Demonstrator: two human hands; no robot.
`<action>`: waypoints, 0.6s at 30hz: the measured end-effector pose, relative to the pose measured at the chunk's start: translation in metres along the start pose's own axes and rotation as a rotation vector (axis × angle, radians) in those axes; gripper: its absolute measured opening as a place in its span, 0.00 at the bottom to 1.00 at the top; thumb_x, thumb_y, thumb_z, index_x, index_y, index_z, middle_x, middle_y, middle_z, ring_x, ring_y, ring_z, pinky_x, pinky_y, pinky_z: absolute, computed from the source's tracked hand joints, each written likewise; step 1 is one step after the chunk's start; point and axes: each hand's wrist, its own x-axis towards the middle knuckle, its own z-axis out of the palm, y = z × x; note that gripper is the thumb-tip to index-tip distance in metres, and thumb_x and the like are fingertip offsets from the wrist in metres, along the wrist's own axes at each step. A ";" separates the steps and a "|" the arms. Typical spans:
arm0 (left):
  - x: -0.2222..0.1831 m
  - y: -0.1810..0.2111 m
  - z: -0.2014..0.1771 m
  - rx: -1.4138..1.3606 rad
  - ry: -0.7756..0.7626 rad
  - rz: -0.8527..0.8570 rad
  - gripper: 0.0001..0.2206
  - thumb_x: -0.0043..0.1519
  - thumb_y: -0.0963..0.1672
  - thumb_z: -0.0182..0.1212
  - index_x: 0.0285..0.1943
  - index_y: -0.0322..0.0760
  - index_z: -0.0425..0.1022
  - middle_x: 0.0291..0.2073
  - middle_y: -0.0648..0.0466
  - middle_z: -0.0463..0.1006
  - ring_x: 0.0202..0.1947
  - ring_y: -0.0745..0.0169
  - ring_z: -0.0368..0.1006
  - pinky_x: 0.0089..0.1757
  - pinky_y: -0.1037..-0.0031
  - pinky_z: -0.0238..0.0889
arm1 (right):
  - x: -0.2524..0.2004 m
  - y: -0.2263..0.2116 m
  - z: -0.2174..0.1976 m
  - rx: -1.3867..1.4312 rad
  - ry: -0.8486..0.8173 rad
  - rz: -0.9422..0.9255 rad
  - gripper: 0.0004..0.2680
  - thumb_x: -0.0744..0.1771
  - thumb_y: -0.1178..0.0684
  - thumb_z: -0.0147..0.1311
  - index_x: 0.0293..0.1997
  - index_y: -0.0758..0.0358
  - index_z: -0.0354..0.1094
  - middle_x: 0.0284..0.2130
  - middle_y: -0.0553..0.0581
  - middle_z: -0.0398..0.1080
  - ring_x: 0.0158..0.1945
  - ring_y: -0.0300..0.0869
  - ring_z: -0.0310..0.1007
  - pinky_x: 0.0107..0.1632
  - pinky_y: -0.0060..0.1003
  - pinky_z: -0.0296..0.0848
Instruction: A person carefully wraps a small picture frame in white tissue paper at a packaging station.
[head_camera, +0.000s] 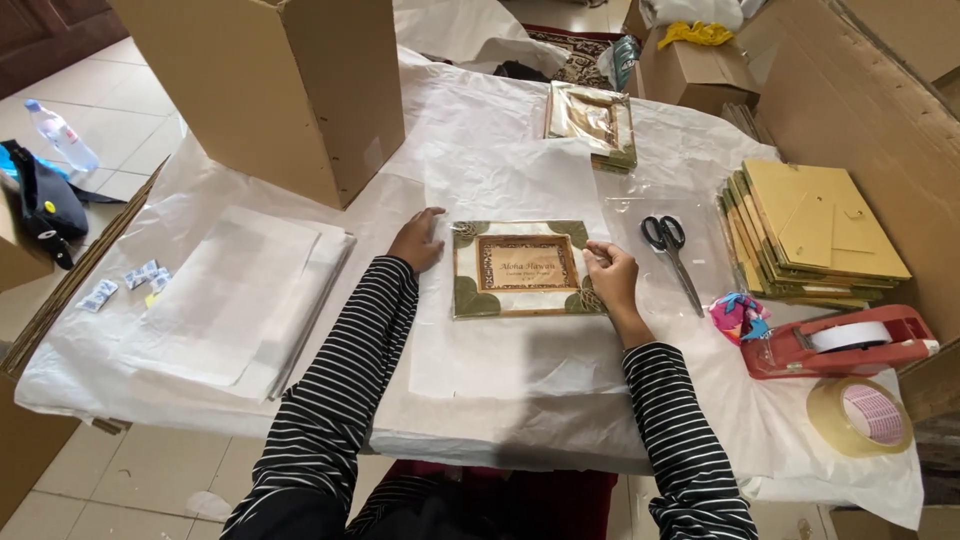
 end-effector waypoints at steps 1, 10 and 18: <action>0.001 0.000 -0.001 0.001 -0.006 0.003 0.28 0.58 0.40 0.60 0.70 0.42 0.62 0.63 0.37 0.69 0.67 0.35 0.63 0.65 0.52 0.56 | -0.002 -0.006 0.000 0.000 0.005 0.004 0.09 0.64 0.52 0.65 0.48 0.52 0.79 0.40 0.53 0.79 0.32 0.35 0.78 0.34 0.29 0.73; -0.002 0.003 -0.010 0.044 0.007 -0.104 0.28 0.60 0.47 0.65 0.70 0.47 0.63 0.61 0.39 0.72 0.64 0.38 0.67 0.64 0.54 0.58 | -0.041 -0.089 -0.049 -0.053 -0.208 -0.228 0.14 0.65 0.50 0.65 0.54 0.64 0.74 0.49 0.68 0.74 0.55 0.60 0.74 0.58 0.51 0.71; -0.030 0.034 -0.013 -0.034 -0.030 -0.181 0.25 0.57 0.48 0.69 0.64 0.44 0.69 0.55 0.35 0.77 0.61 0.36 0.70 0.60 0.56 0.63 | -0.068 -0.060 -0.064 -0.519 -0.206 -0.096 0.16 0.69 0.38 0.56 0.47 0.63 0.76 0.49 0.66 0.68 0.59 0.62 0.69 0.65 0.51 0.64</action>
